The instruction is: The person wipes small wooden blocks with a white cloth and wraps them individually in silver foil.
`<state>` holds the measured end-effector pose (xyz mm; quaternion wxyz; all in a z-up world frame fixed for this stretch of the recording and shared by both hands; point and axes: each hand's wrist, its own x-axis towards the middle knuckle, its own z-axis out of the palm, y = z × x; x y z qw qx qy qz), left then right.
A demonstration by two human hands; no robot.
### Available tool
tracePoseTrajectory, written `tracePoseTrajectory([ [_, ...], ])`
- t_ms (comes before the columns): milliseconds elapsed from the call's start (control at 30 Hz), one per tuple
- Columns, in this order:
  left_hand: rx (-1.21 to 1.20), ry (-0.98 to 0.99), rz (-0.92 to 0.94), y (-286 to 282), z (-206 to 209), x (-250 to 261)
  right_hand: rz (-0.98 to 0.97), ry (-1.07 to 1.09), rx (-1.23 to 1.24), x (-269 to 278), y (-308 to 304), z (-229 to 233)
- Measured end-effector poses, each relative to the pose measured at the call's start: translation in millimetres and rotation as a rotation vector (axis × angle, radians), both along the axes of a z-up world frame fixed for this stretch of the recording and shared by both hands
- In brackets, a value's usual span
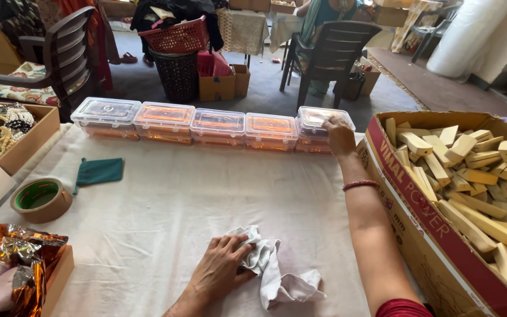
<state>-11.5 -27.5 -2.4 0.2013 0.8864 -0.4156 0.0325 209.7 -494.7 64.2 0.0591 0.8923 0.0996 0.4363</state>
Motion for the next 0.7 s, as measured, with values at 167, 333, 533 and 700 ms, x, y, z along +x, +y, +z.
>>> tracePoseTrajectory([
  [167, 0.011, -0.025, -0.008, 0, 9, -2, -0.106, 0.001, -0.153, -7, 21, -49],
  [333, -0.017, -0.017, -0.008, 1, 10, -2, 0.073, 0.285, -0.267, 0, 47, -93],
  [533, -0.025, -0.04, -0.018, 1, 9, -2, -0.261, 0.029, -0.422, 23, 51, -124],
  [700, -0.022, -0.043, 0.006, 0, 6, -2, -0.374, 0.01, -0.398, 41, 58, -137],
])
